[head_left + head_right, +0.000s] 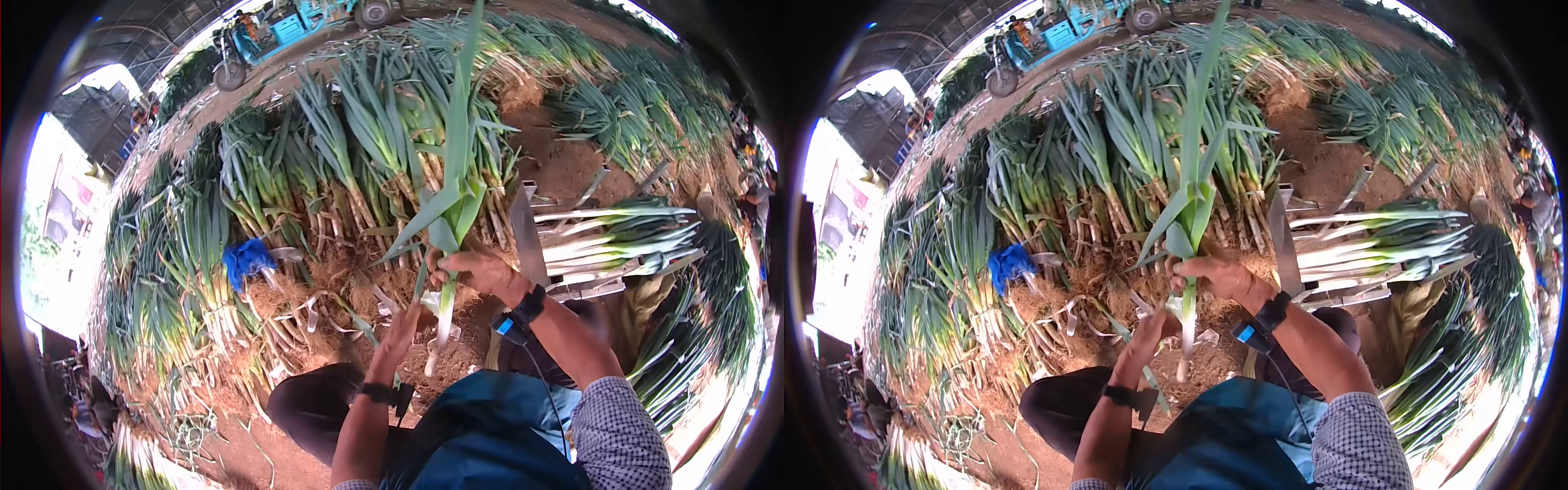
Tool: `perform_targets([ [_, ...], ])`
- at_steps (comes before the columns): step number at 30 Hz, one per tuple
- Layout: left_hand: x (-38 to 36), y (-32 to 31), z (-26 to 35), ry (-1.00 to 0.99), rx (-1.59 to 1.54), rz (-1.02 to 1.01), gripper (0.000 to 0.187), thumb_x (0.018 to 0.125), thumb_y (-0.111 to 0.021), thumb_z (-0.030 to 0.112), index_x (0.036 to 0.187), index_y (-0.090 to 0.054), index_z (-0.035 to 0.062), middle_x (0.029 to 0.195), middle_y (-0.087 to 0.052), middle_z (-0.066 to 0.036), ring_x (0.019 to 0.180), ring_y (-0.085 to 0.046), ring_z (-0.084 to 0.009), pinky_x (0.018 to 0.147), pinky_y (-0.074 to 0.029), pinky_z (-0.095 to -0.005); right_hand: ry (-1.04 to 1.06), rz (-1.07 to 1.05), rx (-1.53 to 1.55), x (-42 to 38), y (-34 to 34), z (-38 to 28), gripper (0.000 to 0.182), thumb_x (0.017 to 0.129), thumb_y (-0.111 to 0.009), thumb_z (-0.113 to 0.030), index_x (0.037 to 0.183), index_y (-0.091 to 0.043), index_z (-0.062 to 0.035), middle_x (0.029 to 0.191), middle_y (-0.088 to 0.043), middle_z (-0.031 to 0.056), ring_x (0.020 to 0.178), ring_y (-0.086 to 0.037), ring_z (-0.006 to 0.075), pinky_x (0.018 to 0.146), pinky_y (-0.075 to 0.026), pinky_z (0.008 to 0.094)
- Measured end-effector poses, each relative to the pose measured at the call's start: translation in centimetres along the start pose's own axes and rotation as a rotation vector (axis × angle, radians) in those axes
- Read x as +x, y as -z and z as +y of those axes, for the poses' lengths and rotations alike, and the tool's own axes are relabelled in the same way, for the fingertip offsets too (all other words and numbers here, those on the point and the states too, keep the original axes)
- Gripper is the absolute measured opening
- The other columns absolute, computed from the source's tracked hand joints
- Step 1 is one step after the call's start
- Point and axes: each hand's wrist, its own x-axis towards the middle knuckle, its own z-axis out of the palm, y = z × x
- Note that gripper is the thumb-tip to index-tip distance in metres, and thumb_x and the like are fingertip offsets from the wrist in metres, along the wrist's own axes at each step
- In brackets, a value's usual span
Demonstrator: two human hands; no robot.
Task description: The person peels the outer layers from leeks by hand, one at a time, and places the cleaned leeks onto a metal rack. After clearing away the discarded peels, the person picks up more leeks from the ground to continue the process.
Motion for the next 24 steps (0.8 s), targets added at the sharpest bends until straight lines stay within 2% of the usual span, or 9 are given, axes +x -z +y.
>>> perform_targets([
  [3, 0.1, -2.6, 9.1, -0.044, -0.521, -0.178, 0.081, 0.101, -0.023, 0.067, 0.130, -0.052, -0.0029, 0.112, -0.064, -0.017, 0.101, -0.062, -0.0217, 0.088, -0.049, -0.0343, -0.102, -0.033, -0.277, -0.7, -1.9, -0.5, 0.053, 0.078, -0.079, -0.018, 0.122, -0.054, -0.0007, 0.099, -0.063, 0.0083, 0.087, -0.062, 0.0143, 0.076, -0.055, 0.0303],
  [4, 0.4, -2.6, 11.1, -0.345, -0.251, -0.200, 0.067, 0.105, -0.026, 0.055, 0.135, -0.046, -0.0018, 0.122, -0.061, -0.018, 0.110, -0.060, -0.0252, 0.097, -0.045, -0.0379, -0.077, -0.009, -0.358, -0.9, -2.3, -0.3, 0.055, 0.077, -0.079, -0.018, 0.123, -0.054, 0.0002, 0.099, -0.063, 0.0078, 0.088, -0.062, 0.0139, 0.076, -0.055, 0.0297],
  [6, -0.1, -2.7, 15.8, -0.431, -0.498, -0.245, 0.044, 0.109, -0.033, 0.035, 0.131, -0.048, -0.0002, 0.124, -0.063, -0.019, 0.111, -0.062, -0.0293, 0.103, -0.045, -0.0406, -0.015, 0.042, -0.513, -1.2, -3.0, -0.1, 0.059, 0.077, -0.080, -0.019, 0.124, -0.053, 0.0019, 0.098, -0.063, 0.0068, 0.089, -0.061, 0.0131, 0.076, -0.055, 0.0283],
  [12, 2.3, 1.9, 21.0, -0.413, -0.289, 0.361, 0.049, 0.098, -0.058, 0.047, 0.116, -0.058, 0.0018, 0.096, -0.068, -0.009, 0.086, -0.067, -0.0187, 0.075, -0.056, -0.0334, -0.006, 0.306, -0.777, 0.7, 0.2, 5.0, 0.085, 0.067, -0.092, -0.032, 0.128, -0.045, 0.0050, 0.101, -0.063, 0.0097, 0.088, -0.062, 0.0169, 0.075, -0.057, 0.0303],
  [14, 5.2, 5.4, 20.2, -0.521, -0.057, 0.628, 0.046, 0.097, -0.059, 0.047, 0.104, -0.065, 0.0027, 0.084, -0.067, -0.003, 0.068, -0.061, -0.0181, 0.061, -0.049, -0.0340, 0.055, 0.443, -0.881, 1.6, 0.6, 5.9, 0.083, 0.069, -0.091, -0.033, 0.126, -0.045, 0.0058, 0.100, -0.062, 0.0106, 0.085, -0.063, 0.0174, 0.074, -0.058, 0.0297],
  [15, 4.8, 5.7, 20.5, -0.530, 0.001, 0.692, 0.046, 0.099, -0.057, 0.047, 0.100, -0.065, 0.0015, 0.083, -0.067, -0.005, 0.071, -0.062, -0.0196, 0.063, -0.048, -0.0357, -0.180, 0.437, -1.082, 1.8, -0.4, 4.5, 0.084, 0.078, -0.083, -0.041, 0.129, -0.038, 0.0077, 0.107, -0.060, 0.0178, 0.083, -0.064, 0.0234, 0.067, -0.061, 0.0340],
  [17, 3.7, 5.1, 21.9, -0.550, 0.116, 0.803, 0.051, 0.101, -0.052, 0.047, 0.091, -0.067, -0.0008, 0.079, -0.065, -0.007, 0.077, -0.064, -0.0227, 0.067, -0.046, -0.0391, 0.002, 0.373, -0.906, 2.4, -0.3, 6.2, 0.071, 0.083, -0.079, -0.038, 0.124, -0.041, 0.0054, 0.106, -0.059, 0.0186, 0.080, -0.063, 0.0219, 0.061, -0.060, 0.0328],
  [20, 1.6, 3.6, 24.4, -0.575, 0.767, 0.892, 0.059, 0.101, -0.049, 0.049, 0.081, -0.064, -0.0044, 0.064, -0.060, -0.016, 0.060, -0.060, -0.0318, 0.059, -0.043, -0.0452, 0.205, 0.294, -0.596, 4.6, 3.9, 11.5, 0.047, 0.090, -0.070, -0.030, 0.114, -0.045, 0.0019, 0.095, -0.061, 0.0179, 0.072, -0.063, 0.0221, 0.052, -0.057, 0.0306],
  [24, 2.7, 4.9, 25.9, -0.628, 1.158, 0.873, 0.069, 0.102, -0.045, 0.054, 0.067, -0.055, -0.0053, 0.059, -0.050, -0.020, 0.054, -0.049, -0.0340, 0.054, -0.037, -0.0487, 0.221, 0.427, -0.971, 4.7, 2.2, 10.8, 0.056, 0.086, -0.074, -0.034, 0.115, -0.045, 0.0036, 0.085, -0.063, 0.0141, 0.067, -0.066, 0.0232, 0.053, -0.057, 0.0300],
])
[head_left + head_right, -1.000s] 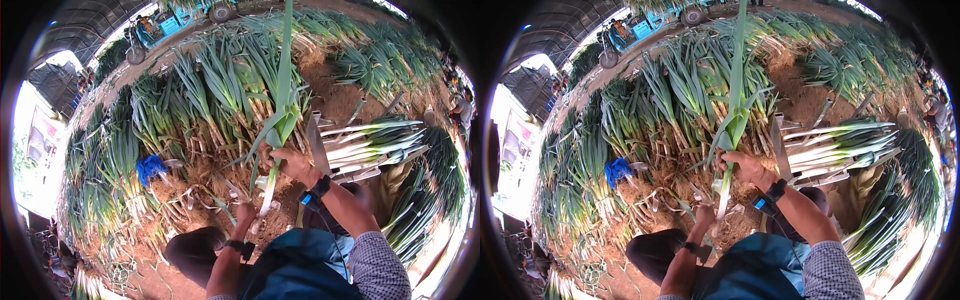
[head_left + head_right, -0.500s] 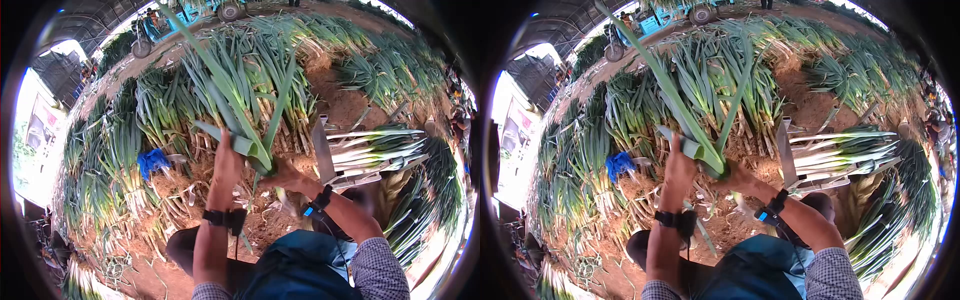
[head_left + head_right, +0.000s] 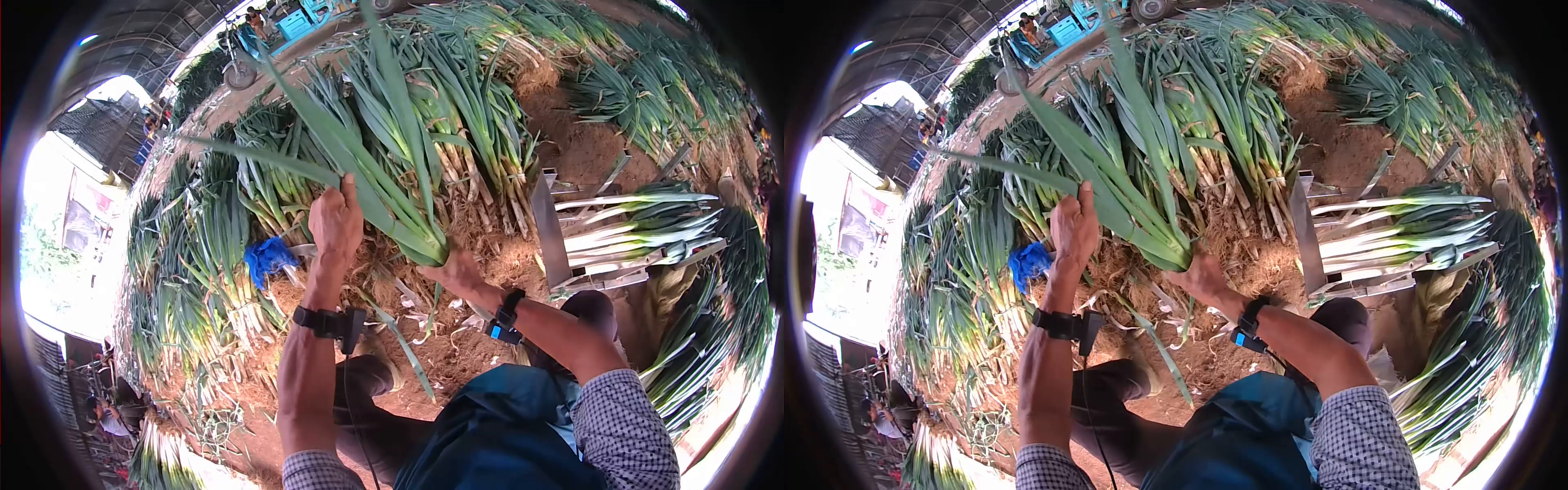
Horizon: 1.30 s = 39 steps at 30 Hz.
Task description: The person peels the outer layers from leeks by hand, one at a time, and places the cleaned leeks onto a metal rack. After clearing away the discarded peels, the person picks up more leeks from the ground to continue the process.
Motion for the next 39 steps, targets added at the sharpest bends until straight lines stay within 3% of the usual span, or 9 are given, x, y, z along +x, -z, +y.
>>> perform_targets([
  [4, 2.6, 0.3, 2.6, -0.153, -0.003, -0.133, 0.072, 0.102, -0.039, 0.057, 0.065, -0.051, -0.0029, 0.059, -0.051, -0.018, 0.052, -0.046, -0.0359, 0.057, -0.040, -0.0514, -0.012, -0.087, 0.151, 0.0, -0.8, -1.4, 0.061, 0.086, -0.075, -0.038, 0.120, -0.045, 0.0031, 0.088, -0.062, 0.0114, 0.062, -0.062, 0.0187, 0.053, -0.056, 0.0278],
  [5, 3.9, 1.8, 5.0, 0.036, 0.008, -0.554, 0.070, 0.102, -0.036, 0.060, 0.089, -0.063, -0.0039, 0.082, -0.066, -0.022, 0.071, -0.063, -0.0354, 0.070, -0.051, -0.0468, -0.006, -0.130, 0.216, -0.2, -0.6, -2.3, 0.061, 0.087, -0.073, -0.039, 0.122, -0.046, 0.0029, 0.089, -0.062, 0.0103, 0.061, -0.061, 0.0168, 0.052, -0.055, 0.0267],
  [8, 4.4, -3.6, 2.4, -0.426, 0.115, -0.316, 0.073, 0.105, -0.026, 0.056, 0.123, -0.057, -0.0068, 0.115, -0.063, -0.032, 0.107, -0.065, -0.0369, 0.090, -0.054, -0.0425, -0.294, -0.355, 0.557, 0.7, 1.1, -3.4, 0.054, 0.089, -0.072, -0.037, 0.119, -0.047, 0.0004, 0.083, -0.059, 0.0059, 0.057, -0.056, 0.0141, 0.051, -0.053, 0.0243],
  [14, -4.5, 0.4, 1.6, 0.147, -0.196, -0.885, 0.057, 0.103, -0.042, 0.047, 0.138, -0.050, 0.0024, 0.136, -0.057, -0.023, 0.115, -0.063, -0.0284, 0.094, -0.053, -0.0465, -0.371, -0.265, 0.990, 5.1, 1.7, -1.5, 0.041, 0.091, -0.068, -0.025, 0.119, -0.056, 0.0021, 0.088, -0.068, 0.0111, 0.070, -0.065, 0.0172, 0.059, -0.056, 0.0324],
  [21, -16.9, -4.4, -2.7, 0.591, -0.892, -0.757, 0.053, 0.100, -0.058, 0.039, 0.134, -0.054, -0.0010, 0.102, -0.068, -0.015, 0.091, -0.067, -0.0204, 0.080, -0.057, -0.0344, -0.443, -0.307, 1.190, 6.7, 0.1, -2.8, 0.043, 0.092, -0.063, -0.020, 0.128, -0.056, 0.0022, 0.096, -0.069, 0.0140, 0.078, -0.066, 0.0214, 0.070, -0.055, 0.0361],
  [28, -18.4, -6.9, -5.5, 0.178, -0.530, -0.475, 0.032, 0.099, -0.060, 0.028, 0.108, -0.063, -0.0036, 0.085, -0.064, -0.010, 0.069, -0.059, -0.0160, 0.061, -0.049, -0.0322, -0.369, -0.317, 1.255, 7.0, 1.8, -6.1, 0.039, 0.092, -0.068, -0.025, 0.121, -0.058, -0.0007, 0.089, -0.066, 0.0100, 0.067, -0.060, 0.0161, 0.063, -0.051, 0.0316],
  [31, -21.9, -8.6, -9.2, 0.369, -0.908, -0.447, 0.027, 0.099, -0.056, 0.021, 0.089, -0.061, -0.0031, 0.070, -0.056, -0.007, 0.063, -0.051, -0.0154, 0.054, -0.042, -0.0354, -0.369, -0.231, 1.247, 8.0, 2.5, -6.3, 0.040, 0.091, -0.070, -0.031, 0.118, -0.060, -0.0037, 0.084, -0.064, 0.0073, 0.059, -0.054, 0.0131, 0.058, -0.048, 0.0293],
  [35, -26.8, -6.9, -11.2, 0.422, -0.302, -0.486, 0.039, 0.095, -0.056, 0.029, 0.071, -0.059, -0.0024, 0.059, -0.053, -0.007, 0.056, -0.050, -0.0156, 0.051, -0.040, -0.0382, -0.369, -0.029, 1.210, 8.6, 4.3, -7.3, 0.032, 0.094, -0.068, -0.033, 0.108, -0.060, -0.0059, 0.073, -0.058, 0.0047, 0.053, -0.049, 0.0118, 0.048, -0.043, 0.0264],
  [39, -31.5, -3.5, -14.9, 0.590, -0.025, -0.693, 0.038, 0.093, -0.056, 0.035, 0.091, -0.066, -0.0015, 0.092, -0.068, -0.028, 0.090, -0.066, -0.0445, 0.078, -0.051, -0.0493, -0.311, 0.045, 1.238, 10.6, 7.2, -6.3, 0.037, 0.095, -0.066, -0.036, 0.107, -0.059, -0.0020, 0.073, -0.057, 0.0032, 0.053, -0.046, 0.0095, 0.047, -0.038, 0.0245],
])
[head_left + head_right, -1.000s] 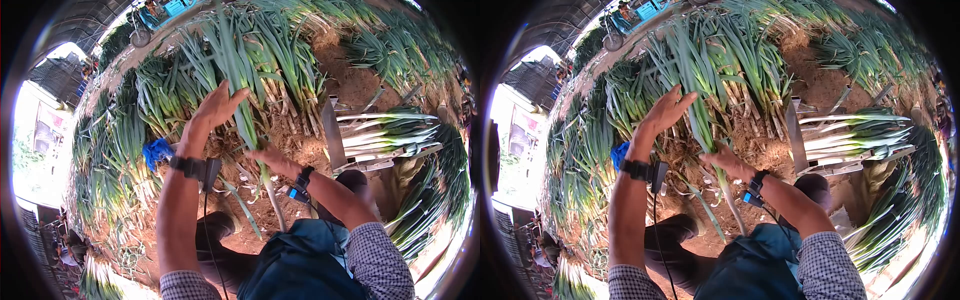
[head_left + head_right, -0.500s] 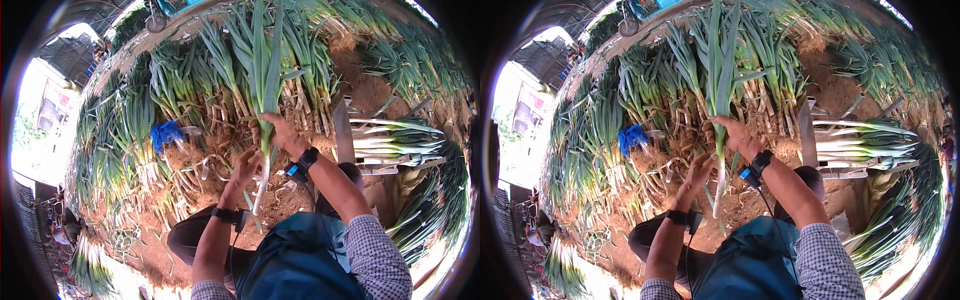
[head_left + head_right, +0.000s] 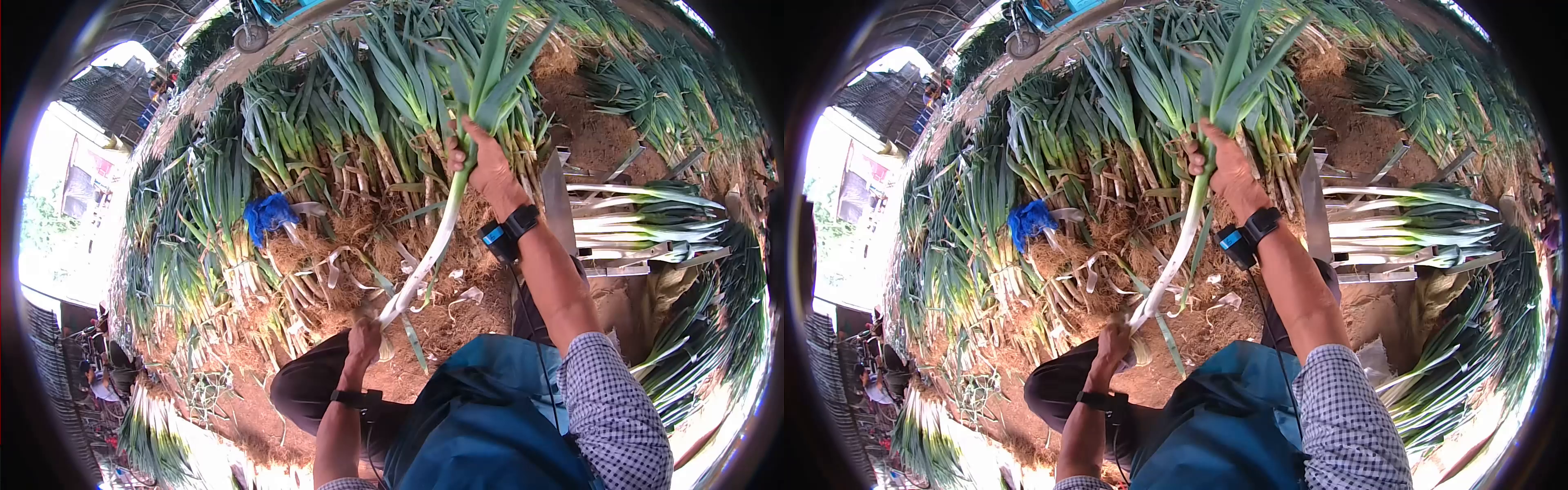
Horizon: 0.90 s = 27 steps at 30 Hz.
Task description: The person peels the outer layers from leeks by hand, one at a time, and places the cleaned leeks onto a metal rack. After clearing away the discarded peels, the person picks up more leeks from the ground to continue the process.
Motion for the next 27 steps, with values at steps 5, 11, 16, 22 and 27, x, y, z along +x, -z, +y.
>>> perform_targets([
  [5, -0.8, 0.1, -5.4, -0.055, 0.193, 0.052, 0.049, 0.088, -0.062, 0.038, 0.114, -0.058, -0.0039, 0.103, -0.065, -0.030, 0.099, -0.063, -0.0462, 0.082, -0.051, -0.0529, 0.065, 0.096, 0.055, 0.6, 1.2, -2.0, 0.031, 0.095, -0.066, -0.031, 0.110, -0.055, -0.0060, 0.083, -0.059, 0.0070, 0.056, -0.050, 0.0143, 0.048, -0.042, 0.0251],
  [11, -1.4, 5.1, 10.5, -0.684, 0.102, 0.406, 0.069, 0.087, -0.073, 0.035, 0.139, -0.045, -0.0008, 0.129, -0.055, -0.025, 0.118, -0.053, -0.0429, 0.097, -0.044, -0.0501, 0.068, 0.050, 0.066, -0.6, -1.2, -2.2, 0.028, 0.095, -0.066, -0.032, 0.103, -0.056, -0.0080, 0.079, -0.055, 0.0062, 0.058, -0.049, 0.0145, 0.051, -0.043, 0.0296],
  [16, 2.4, 1.6, 10.4, -0.860, -0.051, 0.314, 0.056, 0.086, -0.076, 0.023, 0.130, -0.053, -0.0022, 0.104, -0.066, -0.023, 0.088, -0.067, -0.0353, 0.073, -0.053, -0.0407, 0.156, -0.050, 0.123, -3.1, -3.7, -2.5, 0.044, 0.094, -0.068, -0.039, 0.118, -0.048, -0.0080, 0.089, -0.061, 0.0099, 0.073, -0.060, 0.0189, 0.063, -0.054, 0.0362],
  [22, -2.5, 6.2, 17.5, -0.457, -0.796, -0.550, 0.052, 0.100, -0.056, 0.046, 0.128, -0.058, 0.0018, 0.098, -0.070, -0.008, 0.077, -0.069, -0.0209, 0.066, -0.054, -0.0314, -0.027, -0.138, 0.084, -3.8, -2.5, -1.0, 0.020, 0.097, -0.064, -0.024, 0.098, -0.060, -0.0047, 0.069, -0.059, 0.0048, 0.057, -0.056, 0.0190, 0.054, -0.049, 0.0358],
  [27, -5.5, 6.3, 16.3, -0.393, -1.018, -0.706, 0.062, 0.102, -0.044, 0.054, 0.126, -0.057, -0.0023, 0.101, -0.070, -0.014, 0.085, -0.069, -0.0241, 0.081, -0.055, -0.0377, 0.073, -0.188, -0.125, -4.3, -1.6, -2.0, 0.018, 0.100, -0.059, -0.022, 0.093, -0.057, -0.0045, 0.072, -0.057, 0.0052, 0.060, -0.054, 0.0164, 0.055, -0.048, 0.0321],
])
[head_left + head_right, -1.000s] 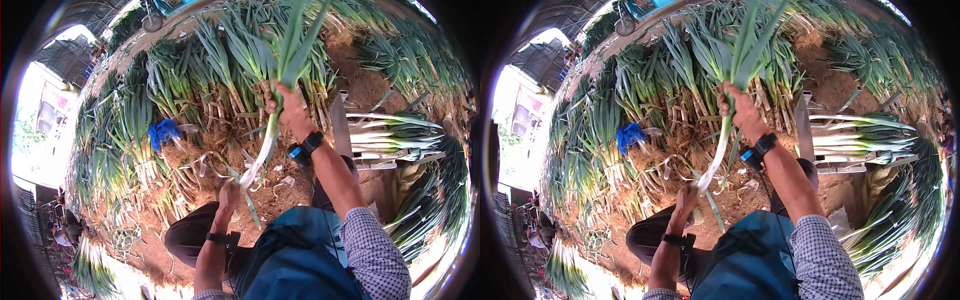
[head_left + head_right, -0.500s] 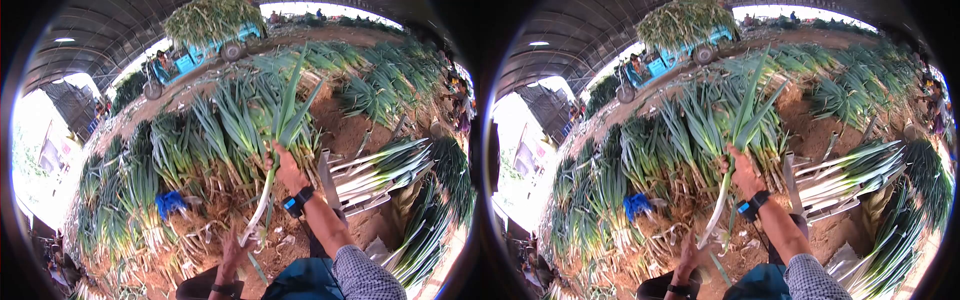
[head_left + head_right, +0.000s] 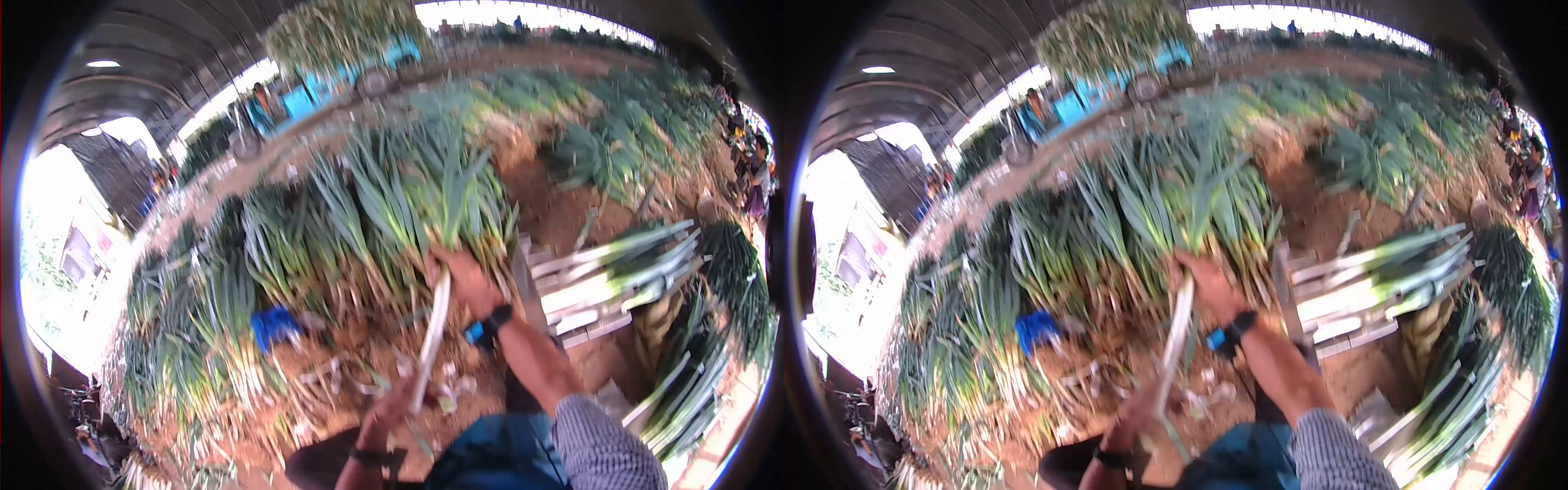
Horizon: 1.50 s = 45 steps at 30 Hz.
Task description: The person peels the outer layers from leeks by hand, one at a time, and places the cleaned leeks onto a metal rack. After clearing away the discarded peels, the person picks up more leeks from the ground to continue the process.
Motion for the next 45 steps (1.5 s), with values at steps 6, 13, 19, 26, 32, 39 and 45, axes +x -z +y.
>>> perform_targets([
  [6, -1.2, 2.6, -4.6, -0.193, 0.421, 0.243, 0.047, 0.104, -0.045, 0.046, 0.103, -0.062, 0.0019, 0.076, -0.063, -0.009, 0.064, -0.062, -0.0159, 0.058, -0.051, -0.0314, -0.041, 0.080, 0.274, 2.7, 2.3, -1.4, 0.015, 0.098, -0.060, -0.016, 0.090, -0.058, -0.0047, 0.067, -0.054, 0.0041, 0.052, -0.047, 0.0155, 0.050, -0.045, 0.0347],
  [13, -4.8, 4.1, -13.6, -0.169, 0.816, 0.280, 0.026, 0.099, -0.055, 0.027, 0.088, -0.061, 0.0044, 0.068, -0.062, -0.012, 0.059, -0.060, -0.0253, 0.050, -0.044, -0.0389, 0.042, 0.316, 0.006, 2.6, 2.3, -2.6, 0.017, 0.096, -0.065, -0.016, 0.090, -0.059, -0.0017, 0.065, -0.054, 0.0064, 0.049, -0.050, 0.0174, 0.048, -0.047, 0.0395],
  [19, -8.6, 0.7, -8.3, 0.160, 1.281, 0.360, 0.041, 0.091, -0.066, 0.024, 0.127, -0.058, 0.0079, 0.075, -0.068, -0.016, 0.076, -0.068, -0.0387, 0.062, -0.051, -0.0483, 0.155, 0.415, -0.120, 3.7, 3.4, -3.6, 0.029, 0.095, -0.068, -0.022, 0.079, -0.055, -0.0015, 0.061, -0.052, 0.0072, 0.041, -0.046, 0.0170, 0.039, -0.044, 0.0399],
  [26, 0.8, -1.6, 1.0, -0.490, 1.304, 0.675, 0.042, 0.090, -0.071, 0.029, 0.121, -0.060, 0.0026, 0.097, -0.066, -0.017, 0.086, -0.066, -0.0326, 0.074, -0.052, -0.0427, 0.147, 0.475, -0.193, 2.8, 1.4, -0.6, 0.030, 0.096, -0.066, -0.023, 0.079, -0.054, -0.0017, 0.057, -0.051, 0.0044, 0.041, -0.047, 0.0147, 0.039, -0.050, 0.0349],
  [32, 6.6, -3.6, 1.0, -0.212, 1.122, 0.627, 0.055, 0.099, -0.056, 0.045, 0.130, -0.048, 0.0006, 0.092, -0.067, -0.017, 0.075, -0.065, -0.0295, 0.066, -0.050, -0.0438, 0.035, 0.617, -0.188, 1.7, -0.9, 1.1, 0.029, 0.096, -0.067, -0.023, 0.076, -0.055, -0.0049, 0.059, -0.050, 0.0028, 0.042, -0.049, 0.0139, 0.041, -0.055, 0.0355],
  [39, 9.9, -1.5, -1.4, -0.121, 0.361, 0.493, 0.053, 0.105, -0.041, 0.047, 0.092, -0.059, -0.0009, 0.063, -0.059, -0.010, 0.053, -0.059, -0.0182, 0.044, -0.044, -0.0342, 0.027, 0.311, 0.155, 1.0, 0.0, 2.5, 0.023, 0.097, -0.066, -0.022, 0.085, -0.058, -0.0042, 0.062, -0.051, 0.0028, 0.046, -0.048, 0.0149, 0.045, -0.048, 0.0381],
  [45, 11.4, -0.4, -1.5, -0.098, 0.345, 0.741, 0.040, 0.105, -0.043, 0.034, 0.094, -0.058, -0.0009, 0.070, -0.061, -0.010, 0.058, -0.061, -0.0167, 0.045, -0.045, -0.0342, 0.055, 0.332, -0.004, 0.4, -1.5, 3.7, 0.024, 0.095, -0.068, -0.023, 0.081, -0.057, -0.0064, 0.060, -0.050, 0.0019, 0.045, -0.047, 0.0140, 0.044, -0.050, 0.0371],
])
